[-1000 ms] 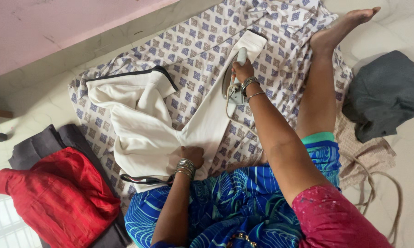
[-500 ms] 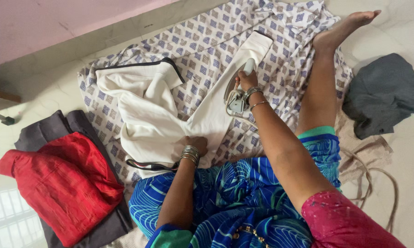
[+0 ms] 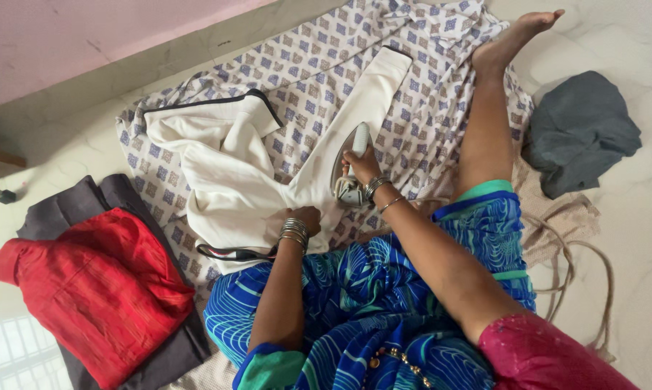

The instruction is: The person irons a white long-sleeved shirt laid out on a patterned cloth on the floor. They use an electric iron to smooth the sleeves and the main body of the shirt, adjusting the fabric with their hands as needed.

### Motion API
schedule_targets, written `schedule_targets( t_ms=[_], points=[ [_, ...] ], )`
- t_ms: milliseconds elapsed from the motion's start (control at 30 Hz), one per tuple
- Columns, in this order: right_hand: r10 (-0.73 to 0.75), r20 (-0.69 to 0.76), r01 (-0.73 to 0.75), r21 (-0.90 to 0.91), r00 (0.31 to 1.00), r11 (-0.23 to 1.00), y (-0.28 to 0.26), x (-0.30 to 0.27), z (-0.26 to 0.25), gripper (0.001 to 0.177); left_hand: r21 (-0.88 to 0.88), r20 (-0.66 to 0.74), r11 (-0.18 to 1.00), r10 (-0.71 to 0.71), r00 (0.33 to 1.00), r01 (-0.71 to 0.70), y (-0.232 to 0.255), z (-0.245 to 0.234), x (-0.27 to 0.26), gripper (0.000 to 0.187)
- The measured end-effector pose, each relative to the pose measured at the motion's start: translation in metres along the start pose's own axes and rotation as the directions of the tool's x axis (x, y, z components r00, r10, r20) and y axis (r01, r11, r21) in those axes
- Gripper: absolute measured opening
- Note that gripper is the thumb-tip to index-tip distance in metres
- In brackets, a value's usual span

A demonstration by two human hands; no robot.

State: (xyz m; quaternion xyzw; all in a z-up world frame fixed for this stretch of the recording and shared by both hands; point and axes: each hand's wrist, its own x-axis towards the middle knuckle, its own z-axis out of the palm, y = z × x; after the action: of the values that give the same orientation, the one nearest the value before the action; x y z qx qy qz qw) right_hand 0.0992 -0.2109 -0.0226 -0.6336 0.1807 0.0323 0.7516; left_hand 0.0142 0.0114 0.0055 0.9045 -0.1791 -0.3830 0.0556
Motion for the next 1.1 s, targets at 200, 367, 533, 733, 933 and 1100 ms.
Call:
schedule_targets(
  t_ms=[200, 367, 533, 733, 933, 1100],
  points=[
    [-0.154, -0.032, 0.140, -0.271, 0.988, 0.952, -0.006, -0.042, 0.003, 0.046, 0.003, 0.022, 1.000, -0.003, 1.000, 0.003, 0.000, -0.004, -0.008, 0.033],
    [-0.227, 0.014, 0.222, -0.268, 0.974, 0.937, -0.015, -0.031, 0.010, 0.052, 0.025, 0.087, 0.999, -0.038, 0.995, 0.036, -0.002, -0.009, -0.017, 0.041],
    [-0.168, -0.097, 0.135, -0.283, 0.981, 0.950, -0.030, 0.006, 0.004, 0.051, 0.022, 0.094, 1.000, -0.021, 0.995, 0.019, -0.006, -0.004, -0.011, 0.041],
    [-0.303, -0.129, 0.245, -0.340, 0.944, 0.908, -0.048, 0.058, -0.015, 0.048, 0.013, 0.122, 0.999, -0.044, 0.992, 0.043, -0.007, 0.000, -0.006, 0.038],
    [-0.335, -0.137, 0.259, -0.395, 0.932, 0.881, -0.062, 0.116, -0.028, 0.046, 0.019, 0.137, 0.996, -0.084, 0.987, 0.082, 0.000, -0.012, -0.017, 0.036],
    [-0.310, -0.132, 0.240, -0.384, 0.942, 0.892, -0.066, 0.159, -0.037, 0.046, 0.073, 0.119, 0.996, -0.068, 0.991, 0.060, 0.003, -0.017, -0.022, 0.035]
  ],
)
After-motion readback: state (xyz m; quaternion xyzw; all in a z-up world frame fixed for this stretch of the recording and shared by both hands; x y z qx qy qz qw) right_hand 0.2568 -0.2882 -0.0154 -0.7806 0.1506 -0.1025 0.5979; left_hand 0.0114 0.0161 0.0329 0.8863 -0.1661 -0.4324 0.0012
